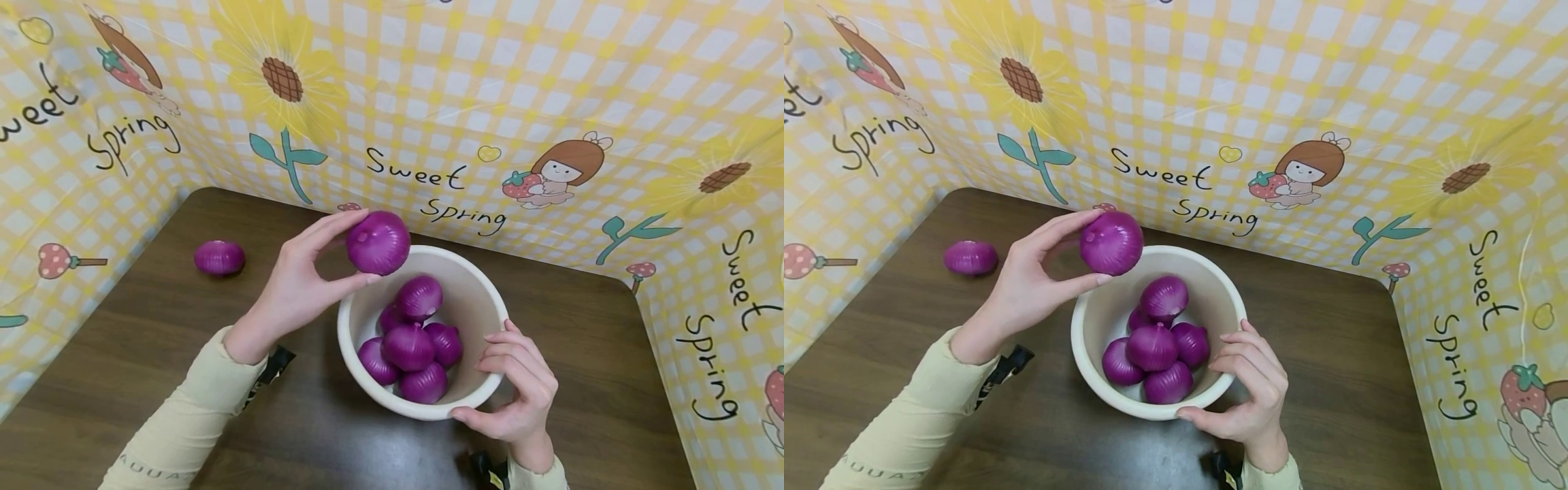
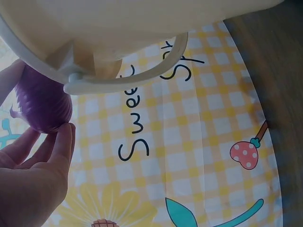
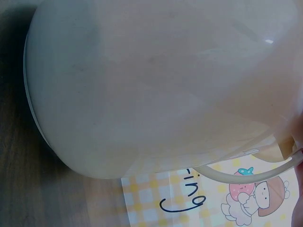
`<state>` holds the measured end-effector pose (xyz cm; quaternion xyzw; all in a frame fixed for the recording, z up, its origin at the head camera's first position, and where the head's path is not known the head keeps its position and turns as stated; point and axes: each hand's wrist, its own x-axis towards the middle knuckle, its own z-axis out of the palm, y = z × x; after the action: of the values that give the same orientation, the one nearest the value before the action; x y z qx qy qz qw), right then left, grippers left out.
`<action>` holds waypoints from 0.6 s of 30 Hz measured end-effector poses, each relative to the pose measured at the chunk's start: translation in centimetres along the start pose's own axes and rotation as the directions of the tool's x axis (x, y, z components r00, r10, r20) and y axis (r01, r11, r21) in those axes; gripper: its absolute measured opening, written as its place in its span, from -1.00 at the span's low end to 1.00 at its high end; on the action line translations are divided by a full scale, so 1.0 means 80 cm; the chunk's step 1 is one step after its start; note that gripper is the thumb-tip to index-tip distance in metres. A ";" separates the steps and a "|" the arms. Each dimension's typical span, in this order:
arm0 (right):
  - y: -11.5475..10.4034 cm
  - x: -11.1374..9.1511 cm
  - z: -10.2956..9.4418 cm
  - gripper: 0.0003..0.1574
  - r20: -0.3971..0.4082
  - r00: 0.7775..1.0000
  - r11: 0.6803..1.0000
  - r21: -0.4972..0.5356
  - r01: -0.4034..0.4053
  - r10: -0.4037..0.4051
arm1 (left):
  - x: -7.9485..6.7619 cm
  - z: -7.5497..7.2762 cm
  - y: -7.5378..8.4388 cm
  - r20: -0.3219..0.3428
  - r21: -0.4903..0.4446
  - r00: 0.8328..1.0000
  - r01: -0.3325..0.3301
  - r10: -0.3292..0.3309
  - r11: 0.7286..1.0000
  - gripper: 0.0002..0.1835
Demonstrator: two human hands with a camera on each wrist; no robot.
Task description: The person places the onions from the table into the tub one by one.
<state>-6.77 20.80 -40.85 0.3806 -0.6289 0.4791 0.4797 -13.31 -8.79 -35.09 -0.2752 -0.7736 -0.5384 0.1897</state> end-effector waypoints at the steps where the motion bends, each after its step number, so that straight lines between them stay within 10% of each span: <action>1: 0.000 0.000 0.000 -0.22 0.000 1.000 1.000 -0.001 0.001 -0.001 | 0.000 0.000 0.001 0.003 0.001 1.000 0.000 0.000 1.000 -0.17; 18: 0.002 -0.001 0.000 -0.22 -0.015 1.000 1.000 -0.006 0.018 -0.018 | -0.003 0.009 0.012 0.058 -0.010 0.998 -0.027 0.028 1.000 -0.15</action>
<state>-6.89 20.83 -40.99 0.3811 -0.6231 0.4760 0.4898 -12.52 -7.91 -34.74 -0.3024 -0.7725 -0.5309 0.1731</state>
